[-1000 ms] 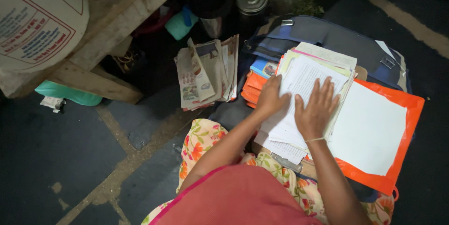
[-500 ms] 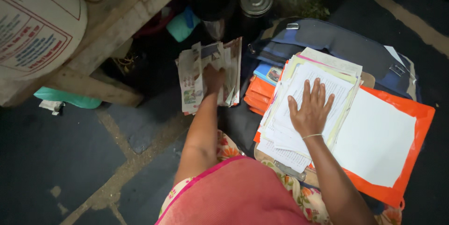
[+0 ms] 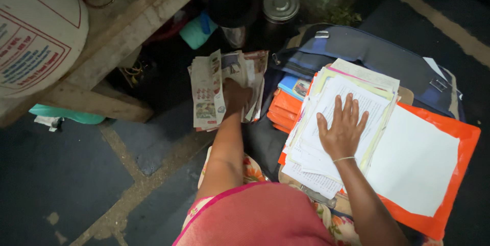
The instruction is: The person sits on the floor and organizes a large stack of loose papers and documents. They sort through the papers, separating them into smaller piles, and then place the sorted stacks into orange file folders. Finally, the person places the filled folders into a blue backpack.
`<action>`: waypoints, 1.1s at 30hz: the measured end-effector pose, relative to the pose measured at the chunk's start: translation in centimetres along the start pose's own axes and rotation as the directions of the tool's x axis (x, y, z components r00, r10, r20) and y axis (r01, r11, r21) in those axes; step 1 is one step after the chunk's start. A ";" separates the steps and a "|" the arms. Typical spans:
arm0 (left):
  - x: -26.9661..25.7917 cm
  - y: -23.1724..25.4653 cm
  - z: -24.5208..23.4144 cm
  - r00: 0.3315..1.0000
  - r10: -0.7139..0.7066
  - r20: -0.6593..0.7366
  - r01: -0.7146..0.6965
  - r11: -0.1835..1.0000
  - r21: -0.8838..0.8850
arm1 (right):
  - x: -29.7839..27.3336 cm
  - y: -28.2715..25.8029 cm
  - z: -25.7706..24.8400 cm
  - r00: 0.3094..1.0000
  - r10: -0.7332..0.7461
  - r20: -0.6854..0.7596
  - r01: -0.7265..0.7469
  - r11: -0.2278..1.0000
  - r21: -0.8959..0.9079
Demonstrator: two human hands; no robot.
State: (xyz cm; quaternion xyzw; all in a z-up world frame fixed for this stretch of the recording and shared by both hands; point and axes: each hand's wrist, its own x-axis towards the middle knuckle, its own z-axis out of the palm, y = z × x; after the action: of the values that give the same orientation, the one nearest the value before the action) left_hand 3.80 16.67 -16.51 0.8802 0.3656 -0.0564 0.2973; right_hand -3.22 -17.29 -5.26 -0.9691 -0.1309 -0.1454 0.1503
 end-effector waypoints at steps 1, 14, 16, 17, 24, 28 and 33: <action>0.3 0.0 0.6 1.000 -0.007 -0.003 0.007 0.995 0.103 | -0.1 0.0 0.0 1.000 0.001 0.003 -0.001 1.000 0.003; 3.8 -2.6 6.4 0.983 0.174 -0.055 -0.094 0.739 0.667 | 0.2 -0.1 -0.1 1.000 0.012 0.013 -0.012 1.000 0.013; 5.4 -4.8 7.2 0.959 0.282 -0.040 -0.205 0.780 0.591 | 0.2 0.0 -0.1 1.000 0.013 0.015 -0.013 1.000 0.012; 6.1 -5.8 7.2 0.943 0.332 -0.028 -0.265 0.798 0.542 | 0.2 0.0 -0.1 1.000 0.012 0.016 -0.012 1.000 0.010; 7.6 -10.4 2.9 0.934 0.332 -0.130 -0.323 0.943 0.083 | 0.1 0.0 0.0 1.000 0.008 0.013 -0.008 1.000 0.005; 6.9 -9.2 0.8 0.918 0.355 -0.178 -0.366 0.930 -0.030 | 0.0 0.0 0.1 1.000 0.011 0.013 -0.011 1.000 0.008; 2.8 -2.1 -6.9 0.879 0.411 -0.241 -0.440 0.894 -0.082 | 0.1 0.0 0.2 1.000 0.008 0.011 -0.008 1.000 -0.007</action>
State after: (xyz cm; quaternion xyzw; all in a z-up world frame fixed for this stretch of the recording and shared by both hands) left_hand 3.59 23.38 -12.77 0.9178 0.1961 0.1317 0.3191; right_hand -3.03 -17.23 -5.40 -0.9709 -0.1273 -0.1399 0.1466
